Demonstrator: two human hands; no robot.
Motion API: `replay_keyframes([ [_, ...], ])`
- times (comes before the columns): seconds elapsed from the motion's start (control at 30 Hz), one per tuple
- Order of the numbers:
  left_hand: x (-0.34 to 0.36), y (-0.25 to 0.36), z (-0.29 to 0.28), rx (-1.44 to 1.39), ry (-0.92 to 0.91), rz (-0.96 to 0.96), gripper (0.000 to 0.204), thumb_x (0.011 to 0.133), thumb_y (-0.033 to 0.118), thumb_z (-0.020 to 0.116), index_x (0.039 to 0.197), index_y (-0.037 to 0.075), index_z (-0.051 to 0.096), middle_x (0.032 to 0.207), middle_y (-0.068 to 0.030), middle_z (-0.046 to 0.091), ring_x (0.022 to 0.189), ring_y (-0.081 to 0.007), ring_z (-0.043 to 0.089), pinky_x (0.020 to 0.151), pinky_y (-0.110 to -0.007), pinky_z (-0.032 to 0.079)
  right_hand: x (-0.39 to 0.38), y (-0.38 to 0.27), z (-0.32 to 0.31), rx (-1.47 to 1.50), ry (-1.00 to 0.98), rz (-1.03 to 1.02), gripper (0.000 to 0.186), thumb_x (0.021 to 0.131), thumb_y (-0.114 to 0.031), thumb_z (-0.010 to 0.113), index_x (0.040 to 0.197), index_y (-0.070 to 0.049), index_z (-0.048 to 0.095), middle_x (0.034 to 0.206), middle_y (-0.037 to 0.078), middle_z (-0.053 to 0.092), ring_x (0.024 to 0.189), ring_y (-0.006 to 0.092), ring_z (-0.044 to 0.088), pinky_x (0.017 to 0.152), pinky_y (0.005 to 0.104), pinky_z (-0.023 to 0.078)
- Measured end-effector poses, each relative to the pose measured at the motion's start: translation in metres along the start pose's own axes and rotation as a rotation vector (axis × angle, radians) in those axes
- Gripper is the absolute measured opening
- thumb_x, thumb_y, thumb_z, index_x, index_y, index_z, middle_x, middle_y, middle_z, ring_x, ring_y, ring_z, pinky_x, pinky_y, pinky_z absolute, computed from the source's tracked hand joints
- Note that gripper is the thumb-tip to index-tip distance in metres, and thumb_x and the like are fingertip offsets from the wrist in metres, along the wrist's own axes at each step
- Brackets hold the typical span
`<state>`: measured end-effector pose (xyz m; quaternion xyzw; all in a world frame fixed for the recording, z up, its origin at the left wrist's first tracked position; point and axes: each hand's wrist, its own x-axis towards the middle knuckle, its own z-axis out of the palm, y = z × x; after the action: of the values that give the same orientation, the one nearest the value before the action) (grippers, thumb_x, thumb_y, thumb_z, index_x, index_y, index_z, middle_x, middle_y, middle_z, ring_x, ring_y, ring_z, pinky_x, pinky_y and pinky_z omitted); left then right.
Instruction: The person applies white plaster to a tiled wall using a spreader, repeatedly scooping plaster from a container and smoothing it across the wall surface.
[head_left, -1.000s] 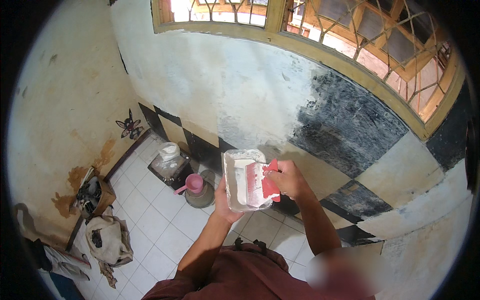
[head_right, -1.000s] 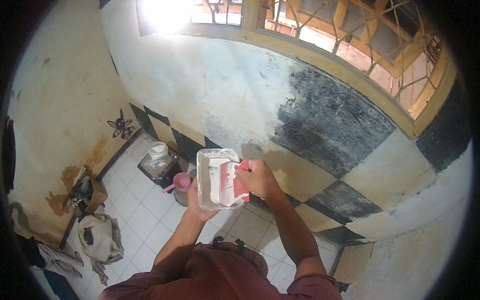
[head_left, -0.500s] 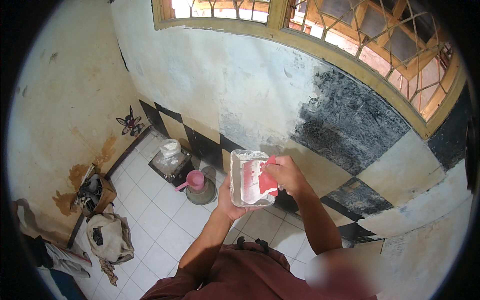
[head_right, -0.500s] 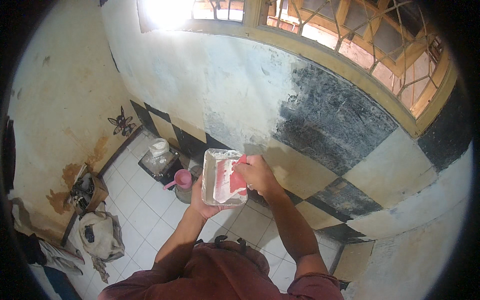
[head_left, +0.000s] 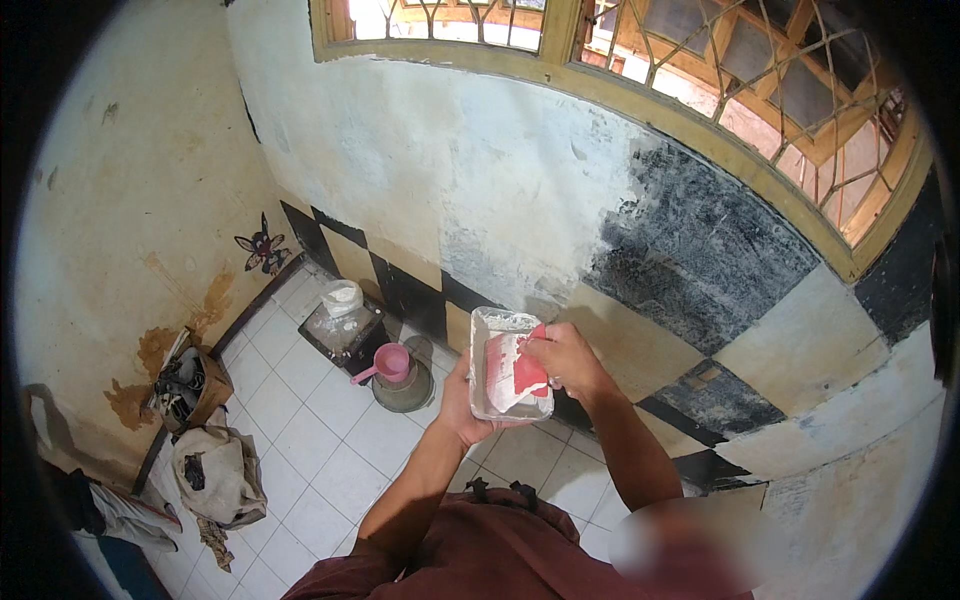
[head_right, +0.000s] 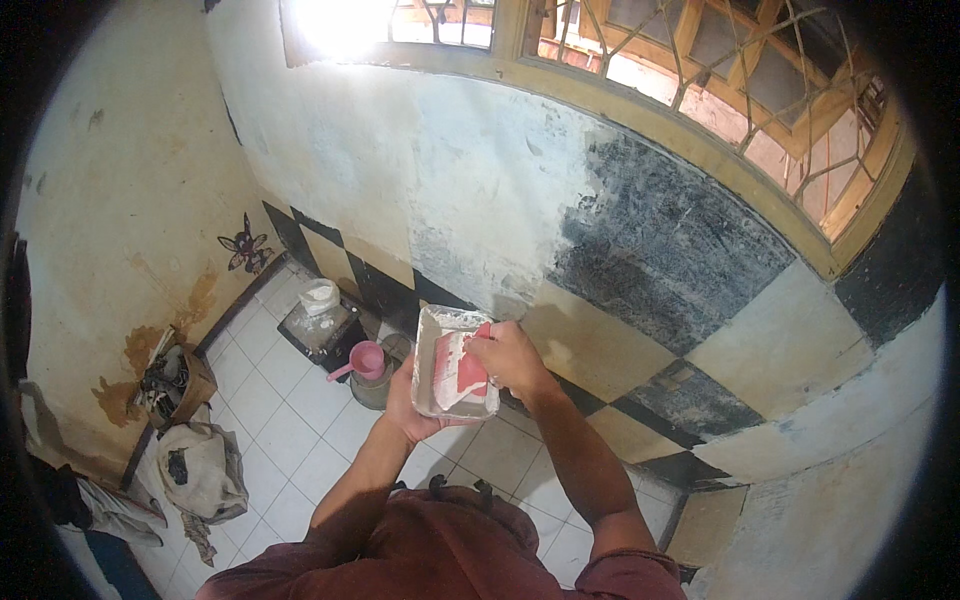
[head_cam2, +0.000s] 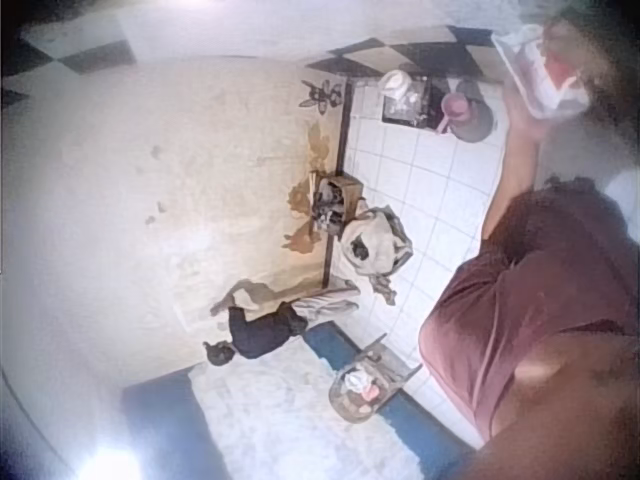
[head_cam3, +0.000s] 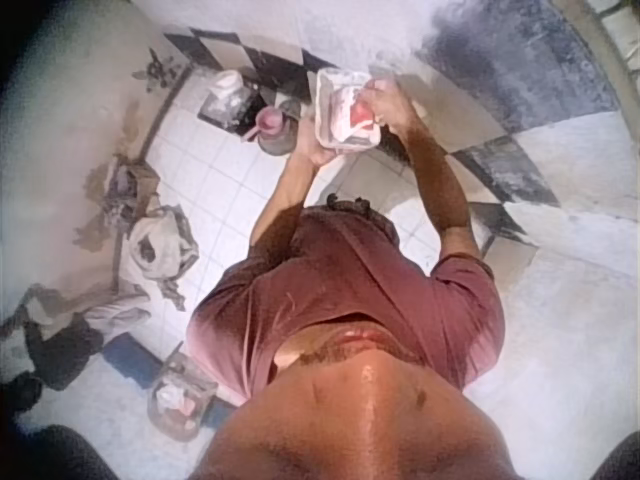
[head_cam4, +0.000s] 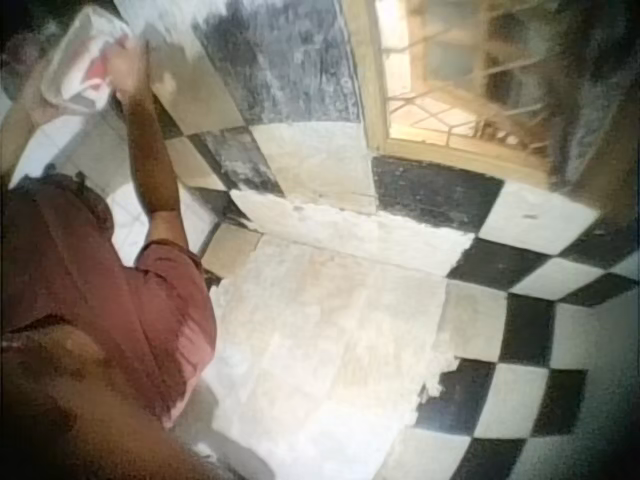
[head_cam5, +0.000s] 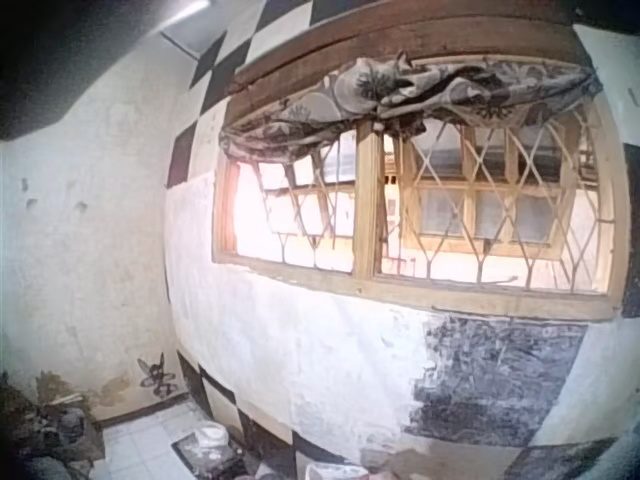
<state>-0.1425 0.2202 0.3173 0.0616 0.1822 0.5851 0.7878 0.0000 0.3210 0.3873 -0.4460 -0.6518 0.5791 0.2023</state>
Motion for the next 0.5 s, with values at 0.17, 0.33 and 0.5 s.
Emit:
replay_keyframes([
  [0.17,0.002,-0.007,-0.001,0.065,0.038,-0.023,0.063,0.099,0.058,0.031,0.144,0.016,0.046,0.139,-0.0103,0.055,0.121,-0.0344,0.058,0.098,-0.061,0.046,0.021,0.019,0.000,0.162,-0.006,-0.050,0.023,0.087,-0.017,0.062,0.087,0.005,0.070,0.069,0.005,0.065,0.059,0.0119,0.059,0.053,0.0292,0.047],
  [0.33,0.000,-0.003,-0.004,0.001,0.006,0.012,0.064,0.098,0.059,0.031,0.144,0.017,0.046,0.139,-0.0092,0.055,0.120,-0.0335,0.059,0.097,-0.059,0.048,0.012,0.012,0.000,0.066,-0.031,-0.021,0.021,0.087,-0.016,0.062,0.087,0.004,0.070,0.070,0.004,0.064,0.058,0.0106,0.058,0.050,0.0279,0.044],
  [0.5,-0.002,-0.002,0.000,0.003,-0.004,0.034,0.064,0.099,0.058,0.030,0.144,0.016,0.045,0.138,-0.0084,0.056,0.121,-0.0324,0.059,0.097,-0.058,0.048,0.000,-0.001,-0.016,0.024,-0.034,-0.004,0.021,0.088,-0.016,0.064,0.092,0.004,0.069,0.075,0.004,0.066,0.059,0.0091,0.058,0.048,0.0249,0.043],
])
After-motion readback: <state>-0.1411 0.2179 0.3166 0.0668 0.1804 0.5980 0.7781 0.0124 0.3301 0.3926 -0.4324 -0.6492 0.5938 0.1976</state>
